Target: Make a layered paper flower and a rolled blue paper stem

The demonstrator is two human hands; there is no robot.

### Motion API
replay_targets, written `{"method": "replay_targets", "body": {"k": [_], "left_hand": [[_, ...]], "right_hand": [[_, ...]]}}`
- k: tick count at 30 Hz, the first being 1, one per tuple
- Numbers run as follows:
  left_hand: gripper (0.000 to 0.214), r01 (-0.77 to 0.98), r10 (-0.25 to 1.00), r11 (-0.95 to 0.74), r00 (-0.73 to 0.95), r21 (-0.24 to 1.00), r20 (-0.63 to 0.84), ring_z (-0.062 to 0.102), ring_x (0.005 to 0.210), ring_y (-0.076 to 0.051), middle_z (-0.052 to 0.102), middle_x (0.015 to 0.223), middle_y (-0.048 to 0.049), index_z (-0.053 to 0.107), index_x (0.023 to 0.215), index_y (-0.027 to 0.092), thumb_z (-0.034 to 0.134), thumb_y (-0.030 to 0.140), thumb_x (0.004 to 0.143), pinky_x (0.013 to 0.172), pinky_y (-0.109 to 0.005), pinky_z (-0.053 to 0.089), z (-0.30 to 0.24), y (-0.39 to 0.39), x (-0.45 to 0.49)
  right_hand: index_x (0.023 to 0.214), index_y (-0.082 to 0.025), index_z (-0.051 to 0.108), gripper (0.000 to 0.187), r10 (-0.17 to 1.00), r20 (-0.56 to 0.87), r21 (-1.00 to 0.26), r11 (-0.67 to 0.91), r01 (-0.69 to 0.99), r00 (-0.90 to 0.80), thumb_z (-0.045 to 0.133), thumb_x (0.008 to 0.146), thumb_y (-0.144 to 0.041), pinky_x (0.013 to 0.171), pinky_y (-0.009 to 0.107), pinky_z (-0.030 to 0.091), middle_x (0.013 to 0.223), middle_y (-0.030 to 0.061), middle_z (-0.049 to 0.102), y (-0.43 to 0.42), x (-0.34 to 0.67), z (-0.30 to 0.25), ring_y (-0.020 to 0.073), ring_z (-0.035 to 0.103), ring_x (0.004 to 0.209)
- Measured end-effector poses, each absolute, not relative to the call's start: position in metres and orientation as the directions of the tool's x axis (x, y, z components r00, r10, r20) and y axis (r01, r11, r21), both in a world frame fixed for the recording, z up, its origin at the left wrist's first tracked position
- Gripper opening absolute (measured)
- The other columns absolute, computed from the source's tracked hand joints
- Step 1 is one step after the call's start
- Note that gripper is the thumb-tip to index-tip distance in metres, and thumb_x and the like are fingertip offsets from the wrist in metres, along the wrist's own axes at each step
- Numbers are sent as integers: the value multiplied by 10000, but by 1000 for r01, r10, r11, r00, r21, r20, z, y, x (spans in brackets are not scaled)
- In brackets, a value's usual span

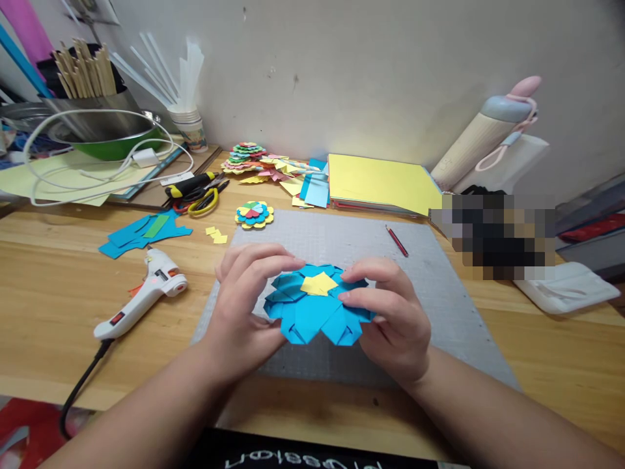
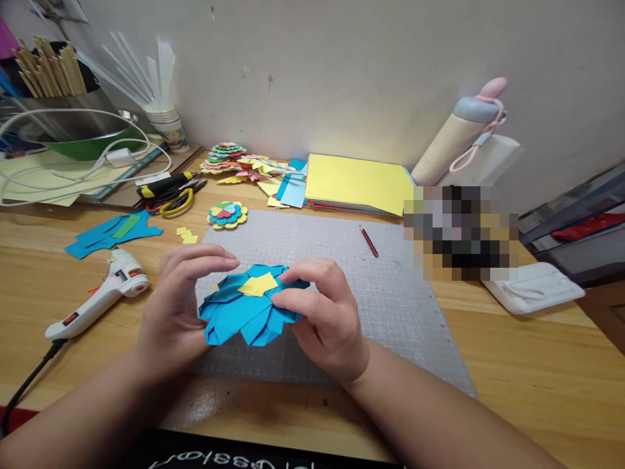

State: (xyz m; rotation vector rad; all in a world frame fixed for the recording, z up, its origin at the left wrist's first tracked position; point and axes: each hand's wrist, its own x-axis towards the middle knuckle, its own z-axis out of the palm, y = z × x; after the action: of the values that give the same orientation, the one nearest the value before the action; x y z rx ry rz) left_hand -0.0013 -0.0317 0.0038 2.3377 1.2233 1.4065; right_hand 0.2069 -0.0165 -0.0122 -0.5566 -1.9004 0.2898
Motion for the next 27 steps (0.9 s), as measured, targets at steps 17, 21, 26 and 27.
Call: {"method": "replay_targets", "body": {"k": [17, 21, 26, 27], "left_hand": [[358, -201, 987, 117, 129, 973, -92, 570, 1015, -221, 636, 1064, -29, 617, 1081, 271, 673, 465, 785, 795, -315, 442, 4, -23, -6], [467, -322, 914, 349, 324, 880, -244, 640, 822, -183, 689, 945, -39, 571, 1118, 227, 768, 351, 713, 699, -287, 500, 8, -22, -1], [488, -373, 967, 237, 183, 897, -180, 673, 799, -153, 723, 885, -15, 538, 1131, 218, 786, 234, 711, 735, -264, 542, 5, -19, -1], [487, -366, 973, 216, 155, 905, -169, 677, 805, -155, 724, 884, -14, 533, 1125, 218, 788, 235, 711, 737, -265, 545, 4, -19, -1]], "right_hand": [[1012, -296, 609, 297, 463, 847, -416, 883, 217, -263, 529, 823, -81, 922, 496, 519, 1147, 48, 495, -17, 210, -16, 254, 529, 1108], [999, -330, 636, 330, 507, 822, -454, 859, 238, -260, 547, 813, -72, 960, 484, 489, 1194, 28, 489, -18, 208, -19, 260, 508, 1176], [1157, -375, 576, 361, 842, 539, -842, 539, -20, -7, 555, 876, -150, 930, 449, 498, 1234, 22, 552, -15, 197, -26, 230, 571, 1123], [1175, -370, 552, 327, 928, 373, -917, 371, -149, 15, 548, 897, -198, 848, 412, 534, 1177, 22, 595, -14, 195, -26, 211, 620, 1025]]}}
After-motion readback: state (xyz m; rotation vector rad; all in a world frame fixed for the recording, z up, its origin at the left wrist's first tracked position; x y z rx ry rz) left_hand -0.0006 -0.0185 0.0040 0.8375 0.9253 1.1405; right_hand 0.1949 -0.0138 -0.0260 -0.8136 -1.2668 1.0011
